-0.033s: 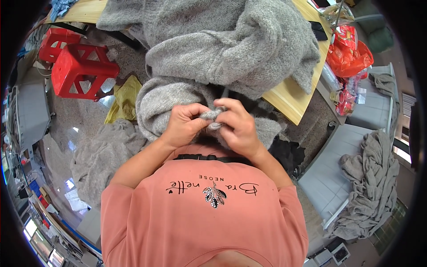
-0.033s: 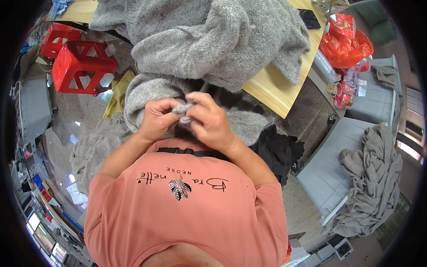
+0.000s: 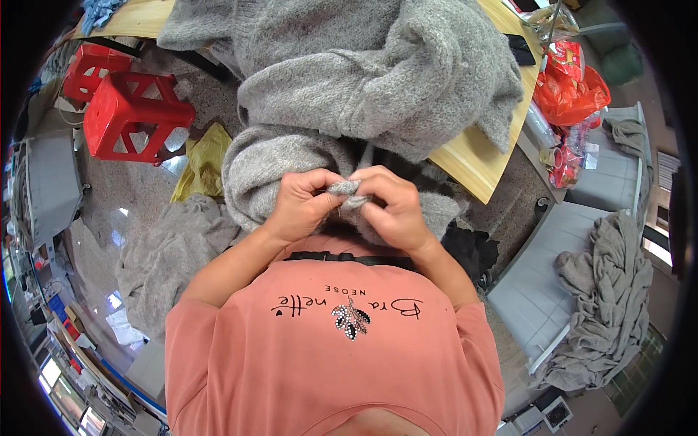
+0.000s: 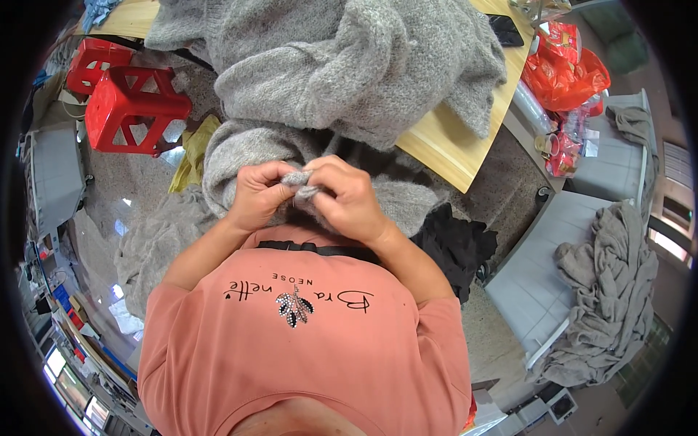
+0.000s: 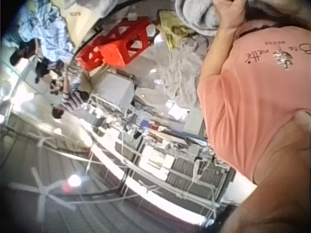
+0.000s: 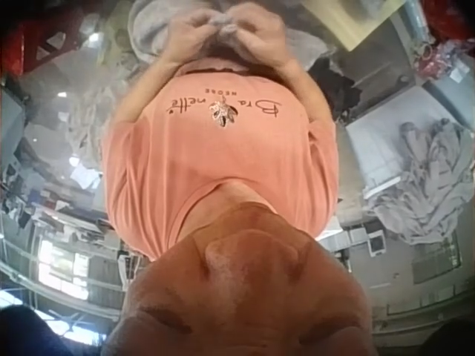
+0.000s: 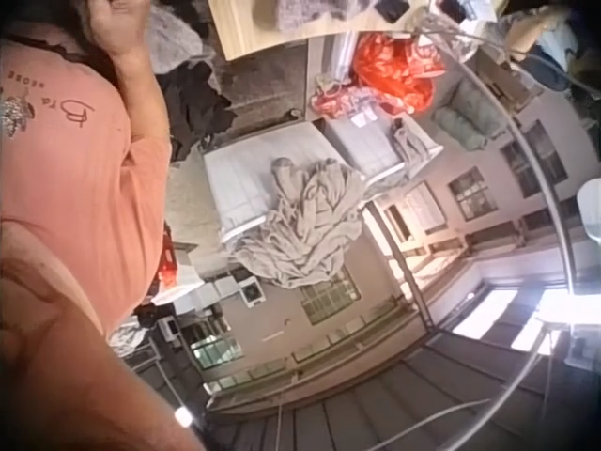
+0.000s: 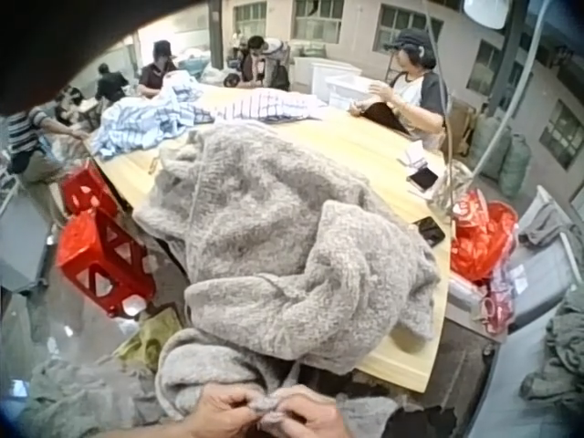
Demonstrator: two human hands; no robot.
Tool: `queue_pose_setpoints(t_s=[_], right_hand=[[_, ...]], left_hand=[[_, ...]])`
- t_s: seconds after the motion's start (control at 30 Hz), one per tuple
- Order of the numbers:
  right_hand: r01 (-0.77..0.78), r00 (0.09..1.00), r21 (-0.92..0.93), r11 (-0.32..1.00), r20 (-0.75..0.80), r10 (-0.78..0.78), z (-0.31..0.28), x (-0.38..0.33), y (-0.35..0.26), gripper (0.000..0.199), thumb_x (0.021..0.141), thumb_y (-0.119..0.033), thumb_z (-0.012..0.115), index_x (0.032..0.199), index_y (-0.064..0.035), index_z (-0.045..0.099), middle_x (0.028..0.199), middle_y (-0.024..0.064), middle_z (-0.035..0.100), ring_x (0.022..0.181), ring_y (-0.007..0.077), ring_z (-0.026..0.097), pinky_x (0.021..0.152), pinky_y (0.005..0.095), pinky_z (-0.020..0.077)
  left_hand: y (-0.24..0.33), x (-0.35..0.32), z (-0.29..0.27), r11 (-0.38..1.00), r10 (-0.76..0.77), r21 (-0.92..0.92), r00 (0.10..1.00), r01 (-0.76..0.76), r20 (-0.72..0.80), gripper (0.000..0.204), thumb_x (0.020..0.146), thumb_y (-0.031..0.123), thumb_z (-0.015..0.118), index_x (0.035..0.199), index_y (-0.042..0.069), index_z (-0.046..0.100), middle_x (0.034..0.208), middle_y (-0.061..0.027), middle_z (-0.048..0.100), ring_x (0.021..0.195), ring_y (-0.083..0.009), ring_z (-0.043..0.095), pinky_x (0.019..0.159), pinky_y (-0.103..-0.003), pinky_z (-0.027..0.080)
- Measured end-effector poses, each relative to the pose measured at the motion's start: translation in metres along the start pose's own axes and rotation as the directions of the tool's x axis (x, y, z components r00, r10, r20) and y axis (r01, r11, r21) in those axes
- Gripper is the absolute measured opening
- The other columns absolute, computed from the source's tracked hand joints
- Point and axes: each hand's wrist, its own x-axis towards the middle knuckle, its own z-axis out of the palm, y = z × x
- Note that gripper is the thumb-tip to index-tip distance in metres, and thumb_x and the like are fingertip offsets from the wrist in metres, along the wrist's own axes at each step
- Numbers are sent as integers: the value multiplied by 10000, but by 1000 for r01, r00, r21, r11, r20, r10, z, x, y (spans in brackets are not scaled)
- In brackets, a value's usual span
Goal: Inspect a grey knitted garment for loose threads or defects.
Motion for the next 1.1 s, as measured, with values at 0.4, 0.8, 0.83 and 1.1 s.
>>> queue_pose_setpoints(t_s=[0.4,0.8,0.83,1.1], right_hand=[[-89,989,-364,927,75,124,-1,-1,-4,96,679,17,544,770,-10,559,677,142,540,595,311,541,519,332,424],[6,978,-499,867,-180,-110,16,7,4,125,633,42,534,750,1,545,612,124,509,514,290,518,470,330,417],[5,971,-497,868,-206,-123,17,7,5,124,642,45,536,759,3,549,621,122,519,508,280,519,472,322,420],[-185,936,-304,934,-345,73,-11,-3,33,36,720,8,503,742,32,518,567,83,434,525,81,389,471,246,351]], left_hand=[[-1,7,1,593,568,604,808,-533,156,203,602,-112,527,752,12,582,665,-102,565,595,-261,560,520,-313,453],[-11,16,3,365,761,666,621,-651,189,196,637,-94,557,812,-5,562,661,-109,547,555,-244,531,514,-304,443],[-10,15,5,364,762,666,620,-651,189,196,637,-94,557,812,-5,562,661,-109,547,555,-244,531,514,-304,443],[-9,5,-18,529,508,770,860,-357,50,11,750,10,572,753,10,583,726,-85,598,615,-163,570,539,-260,421]])
